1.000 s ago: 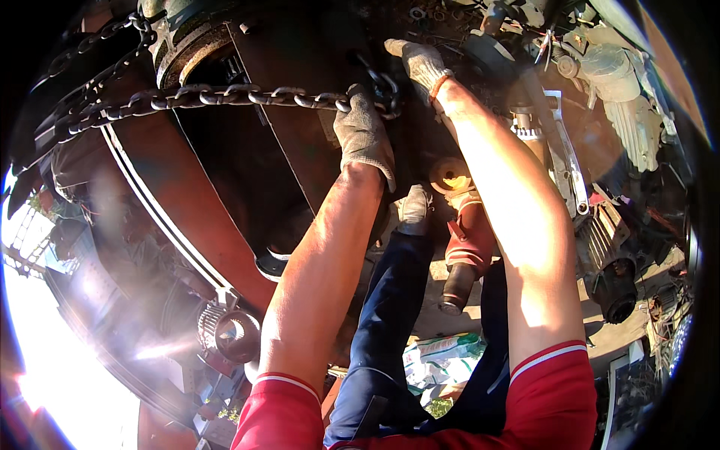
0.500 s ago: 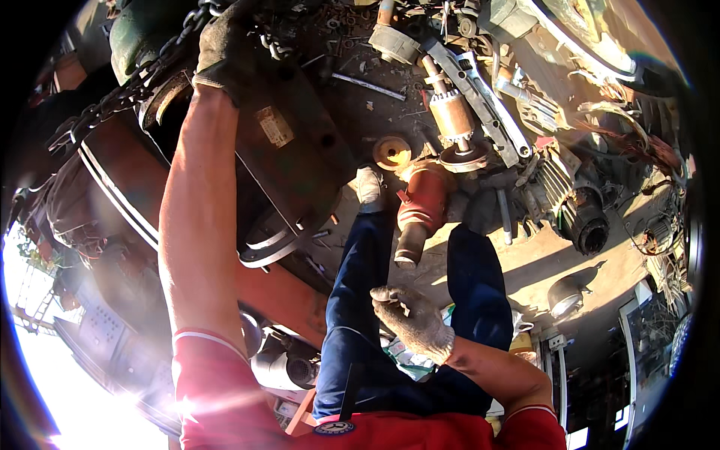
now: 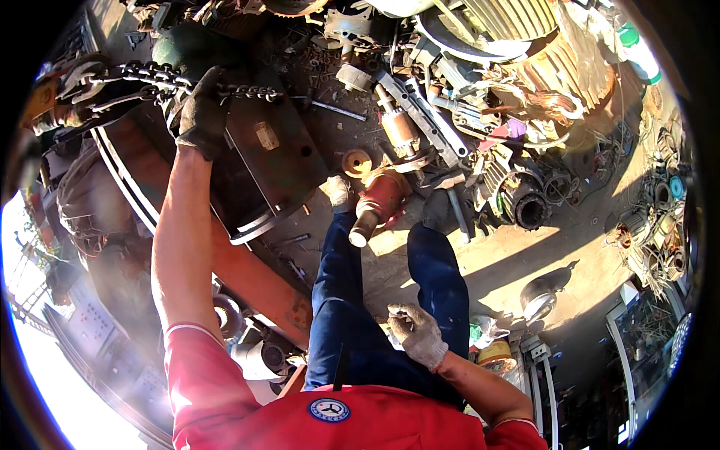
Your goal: The person uses a hammer and adjustable wrench to loosen and remove bolts from a large cylindrical metal part. They then use a chain hoist to lift the part and move it aside.
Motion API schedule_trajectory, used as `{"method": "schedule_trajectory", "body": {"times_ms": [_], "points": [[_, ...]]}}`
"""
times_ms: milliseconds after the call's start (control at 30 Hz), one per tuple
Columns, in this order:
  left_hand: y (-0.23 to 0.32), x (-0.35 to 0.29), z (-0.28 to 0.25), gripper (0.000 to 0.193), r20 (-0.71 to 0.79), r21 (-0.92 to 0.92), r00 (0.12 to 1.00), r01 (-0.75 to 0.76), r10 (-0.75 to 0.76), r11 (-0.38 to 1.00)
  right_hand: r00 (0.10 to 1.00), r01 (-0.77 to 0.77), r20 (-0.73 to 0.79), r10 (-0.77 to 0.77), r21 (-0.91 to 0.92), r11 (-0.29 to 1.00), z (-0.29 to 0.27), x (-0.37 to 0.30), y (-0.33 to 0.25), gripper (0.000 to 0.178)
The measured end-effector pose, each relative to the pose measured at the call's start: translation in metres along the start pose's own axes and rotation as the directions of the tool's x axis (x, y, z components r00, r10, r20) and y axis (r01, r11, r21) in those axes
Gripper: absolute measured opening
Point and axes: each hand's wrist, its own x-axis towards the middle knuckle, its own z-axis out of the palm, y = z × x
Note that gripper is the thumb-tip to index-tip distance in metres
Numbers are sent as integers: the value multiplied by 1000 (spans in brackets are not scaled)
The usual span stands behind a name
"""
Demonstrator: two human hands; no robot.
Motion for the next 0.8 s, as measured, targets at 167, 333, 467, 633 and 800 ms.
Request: {"method": "schedule_trajectory", "body": {"times_ms": [167,333,467,633,800], "points": [[4,21,-14,21,-163,-732,855,229,-492,641,998,50,-28,-51,-44,998,-48,-31,19,24],[-13,52,-15,24,-281,-696,786,229,-551,681,998,-10,-70,2,-117,993,-87,-53,40,21],[33,49,24,25,-326,-524,783,316,-529,791,996,-88,-34,86,-59,994,-81,-56,54,24],[5,64,34,28,-250,-639,826,250,-504,727,1000,15,-1,-15,-41,999,-64,-53,42,20],[51,50,81,30,-254,-587,738,396,-625,706,1000,-5,-13,6,8,1000,-52,-55,38,24]]}}
